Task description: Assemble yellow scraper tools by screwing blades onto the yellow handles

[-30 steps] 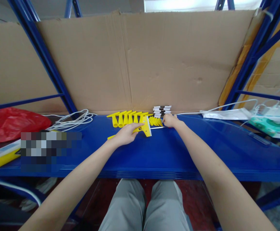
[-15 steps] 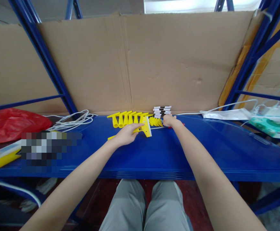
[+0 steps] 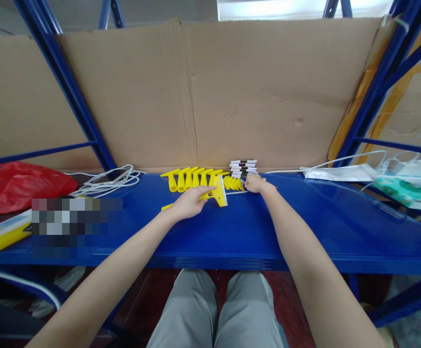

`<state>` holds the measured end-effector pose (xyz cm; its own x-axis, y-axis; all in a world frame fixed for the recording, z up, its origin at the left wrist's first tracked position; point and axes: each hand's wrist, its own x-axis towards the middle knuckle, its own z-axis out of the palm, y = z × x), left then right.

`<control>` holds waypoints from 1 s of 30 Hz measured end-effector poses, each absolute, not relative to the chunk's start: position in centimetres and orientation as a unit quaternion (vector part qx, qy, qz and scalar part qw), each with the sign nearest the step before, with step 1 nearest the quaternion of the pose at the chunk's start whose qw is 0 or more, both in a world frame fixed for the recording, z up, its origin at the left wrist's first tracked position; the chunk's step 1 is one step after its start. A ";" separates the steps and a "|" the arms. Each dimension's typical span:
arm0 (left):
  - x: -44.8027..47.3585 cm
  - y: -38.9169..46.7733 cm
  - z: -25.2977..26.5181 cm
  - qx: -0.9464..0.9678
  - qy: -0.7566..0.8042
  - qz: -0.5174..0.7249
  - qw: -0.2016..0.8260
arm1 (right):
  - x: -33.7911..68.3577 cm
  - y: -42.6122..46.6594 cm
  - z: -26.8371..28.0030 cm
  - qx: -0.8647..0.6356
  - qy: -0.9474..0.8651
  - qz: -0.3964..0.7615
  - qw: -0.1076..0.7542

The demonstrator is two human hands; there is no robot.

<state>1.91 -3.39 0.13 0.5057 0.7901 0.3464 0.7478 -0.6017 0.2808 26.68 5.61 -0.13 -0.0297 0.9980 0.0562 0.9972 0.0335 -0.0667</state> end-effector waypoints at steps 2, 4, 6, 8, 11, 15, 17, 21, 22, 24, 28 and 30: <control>1.9 -3.3 0.1 0.865 0.445 0.225 0.053 | 26.7 5.6 -0.4 -0.696 -0.716 -0.006 0.054; 1.9 -3.3 0.2 0.861 0.451 0.226 0.059 | 26.7 5.5 -0.6 -0.694 -0.717 -0.018 0.068; 1.9 -3.1 0.3 0.858 0.456 0.230 0.065 | 26.8 5.4 -0.7 -0.684 -0.723 -0.028 0.089; 1.8 -3.0 0.5 0.854 0.459 0.235 0.072 | 26.9 5.4 -0.6 -0.668 -0.734 -0.035 0.118; 1.8 -2.9 0.6 0.847 0.462 0.246 0.088 | 26.9 5.5 -0.1 -0.624 -0.760 -0.037 0.178; 1.7 -2.9 0.6 0.837 0.458 0.273 0.119 | 26.0 5.6 0.7 -0.509 -0.817 -0.021 0.270; 1.7 -2.8 0.5 0.830 0.455 0.290 0.143 | 25.0 5.2 1.1 -0.446 -0.840 -0.012 0.309; 1.7 -2.2 0.2 0.812 0.449 0.316 0.199 | 22.6 3.7 1.4 -0.355 -0.879 0.002 0.317; 1.7 -2.0 0.1 0.806 0.448 0.322 0.213 | 22.1 3.4 1.4 -0.352 -0.882 0.000 0.312; 1.6 -1.7 -0.1 0.795 0.446 0.337 0.236 | 21.4 2.8 1.3 -0.358 -0.886 -0.018 0.293; 1.5 -1.3 -0.3 0.788 0.444 0.343 0.255 | 20.8 2.3 0.9 -0.352 -0.894 -0.064 0.269; 1.5 -1.2 -0.3 0.790 0.446 0.336 0.253 | 20.6 2.1 0.9 -0.340 -0.899 -0.082 0.265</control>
